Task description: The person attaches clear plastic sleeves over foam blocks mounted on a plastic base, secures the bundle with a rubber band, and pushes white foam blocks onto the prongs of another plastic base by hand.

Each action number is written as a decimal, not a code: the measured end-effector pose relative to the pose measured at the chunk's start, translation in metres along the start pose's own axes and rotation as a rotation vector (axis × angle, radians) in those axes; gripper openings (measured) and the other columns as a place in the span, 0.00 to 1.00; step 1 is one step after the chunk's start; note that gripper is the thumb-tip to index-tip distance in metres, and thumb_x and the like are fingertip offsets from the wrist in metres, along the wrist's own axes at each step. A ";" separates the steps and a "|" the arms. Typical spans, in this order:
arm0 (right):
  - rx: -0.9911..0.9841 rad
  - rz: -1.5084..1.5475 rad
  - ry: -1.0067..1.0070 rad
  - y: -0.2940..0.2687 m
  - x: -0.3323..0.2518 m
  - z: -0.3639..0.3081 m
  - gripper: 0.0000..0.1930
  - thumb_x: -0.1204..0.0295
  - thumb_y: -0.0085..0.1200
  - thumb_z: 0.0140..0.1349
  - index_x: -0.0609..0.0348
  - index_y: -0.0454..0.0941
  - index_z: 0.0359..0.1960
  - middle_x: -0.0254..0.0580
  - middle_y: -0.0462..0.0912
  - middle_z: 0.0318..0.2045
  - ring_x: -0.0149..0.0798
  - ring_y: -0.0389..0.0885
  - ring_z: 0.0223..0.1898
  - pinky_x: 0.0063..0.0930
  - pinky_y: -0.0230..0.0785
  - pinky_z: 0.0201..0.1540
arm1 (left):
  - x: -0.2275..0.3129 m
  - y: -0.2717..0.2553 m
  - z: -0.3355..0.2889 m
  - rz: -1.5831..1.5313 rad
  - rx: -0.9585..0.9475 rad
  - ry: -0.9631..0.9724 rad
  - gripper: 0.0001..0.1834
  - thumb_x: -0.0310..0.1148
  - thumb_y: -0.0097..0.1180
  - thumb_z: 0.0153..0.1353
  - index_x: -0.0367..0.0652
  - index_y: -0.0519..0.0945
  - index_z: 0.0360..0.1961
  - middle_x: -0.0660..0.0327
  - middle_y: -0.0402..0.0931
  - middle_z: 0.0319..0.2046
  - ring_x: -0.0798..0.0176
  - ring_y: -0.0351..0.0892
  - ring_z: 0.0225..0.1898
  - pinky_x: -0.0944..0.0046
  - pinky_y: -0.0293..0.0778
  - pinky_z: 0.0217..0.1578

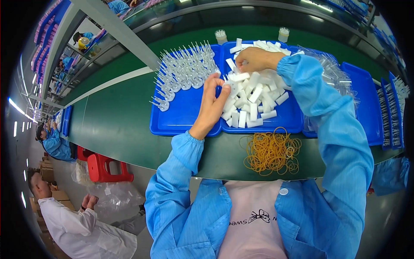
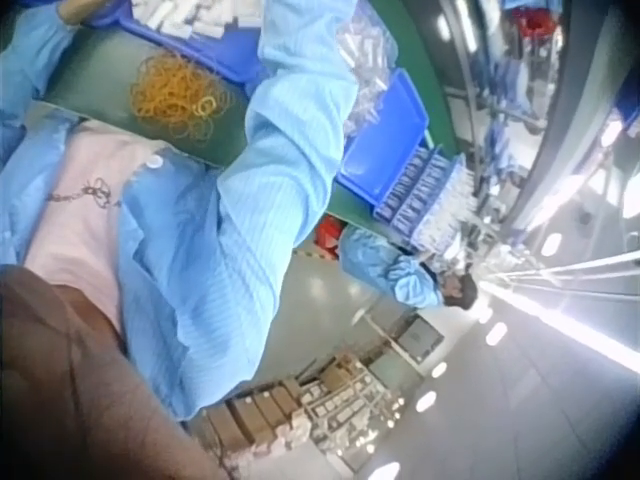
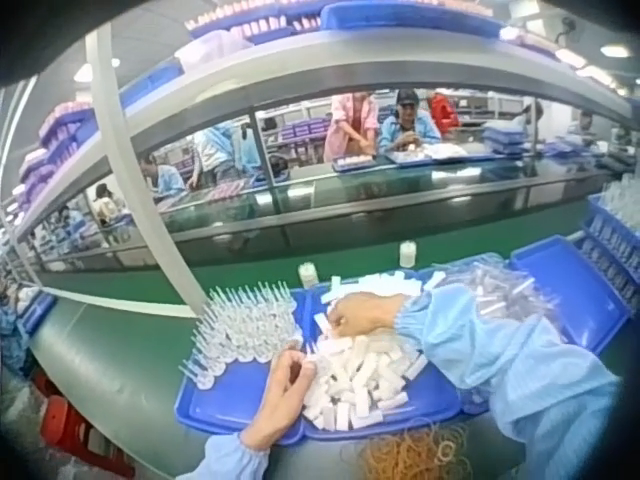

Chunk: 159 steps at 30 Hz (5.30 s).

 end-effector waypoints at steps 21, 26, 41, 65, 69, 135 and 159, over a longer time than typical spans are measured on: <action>0.378 -0.320 0.084 -0.024 0.031 0.065 0.06 0.79 0.53 0.46 0.56 0.79 0.26 0.47 0.80 0.31 0.52 0.79 0.37 0.41 0.71 0.40 | -0.035 -0.001 0.038 0.088 0.109 -0.133 0.12 0.38 0.52 0.61 0.40 0.72 0.36 0.58 0.72 0.39 0.67 0.68 0.39 0.69 0.65 0.42; 0.436 -0.412 -0.028 -0.053 0.013 0.030 0.04 0.73 0.53 0.47 0.54 0.80 0.24 0.45 0.81 0.27 0.50 0.80 0.33 0.40 0.71 0.36 | 0.037 0.036 0.024 0.315 -0.026 0.292 0.12 0.36 0.55 0.56 0.39 0.71 0.34 0.42 0.66 0.52 0.42 0.64 0.55 0.56 0.60 0.55; 0.597 0.851 0.041 -0.087 -0.073 -0.231 0.11 0.66 0.47 0.66 0.61 0.73 0.42 0.33 0.74 0.30 0.21 0.70 0.27 0.16 0.65 0.33 | 0.112 0.023 -0.050 -0.067 0.004 0.305 0.12 0.20 0.63 0.48 0.37 0.77 0.36 0.56 0.73 0.38 0.64 0.77 0.36 0.68 0.73 0.38; 0.396 1.382 0.203 -0.013 -0.032 -0.202 0.15 0.61 0.50 0.64 0.59 0.77 0.43 0.32 0.77 0.32 0.20 0.70 0.23 0.16 0.67 0.30 | 0.107 0.052 -0.068 -0.367 -0.234 0.041 0.12 0.20 0.56 0.57 0.32 0.77 0.44 0.57 0.68 0.43 0.64 0.77 0.42 0.68 0.76 0.42; 0.246 1.228 0.128 -0.011 -0.045 -0.197 0.14 0.63 0.50 0.63 0.58 0.79 0.43 0.31 0.78 0.31 0.21 0.70 0.27 0.17 0.66 0.32 | 0.103 0.053 -0.068 -0.303 -0.263 0.025 0.13 0.20 0.57 0.56 0.32 0.77 0.45 0.57 0.68 0.43 0.64 0.76 0.43 0.68 0.77 0.43; 0.097 1.309 0.125 -0.008 -0.022 -0.185 0.11 0.65 0.59 0.56 0.60 0.78 0.34 0.31 0.79 0.30 0.21 0.74 0.33 0.15 0.65 0.38 | 0.137 0.047 -0.061 0.065 -0.206 0.426 0.18 0.16 0.59 0.47 0.38 0.80 0.43 0.54 0.72 0.40 0.62 0.74 0.37 0.67 0.72 0.35; 0.405 0.684 -0.007 -0.041 -0.044 -0.180 0.10 0.65 0.57 0.56 0.57 0.80 0.34 0.34 0.79 0.33 0.30 0.76 0.38 0.26 0.66 0.42 | 0.087 0.043 -0.077 -0.360 -0.012 -0.030 0.14 0.21 0.58 0.56 0.32 0.75 0.44 0.56 0.71 0.43 0.66 0.77 0.41 0.70 0.75 0.43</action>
Point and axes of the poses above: each hand's wrist, its own z-axis towards the middle knuckle, its own y-axis out of the palm, x = y × z, the point moved 8 cm from there along z, towards the middle knuckle
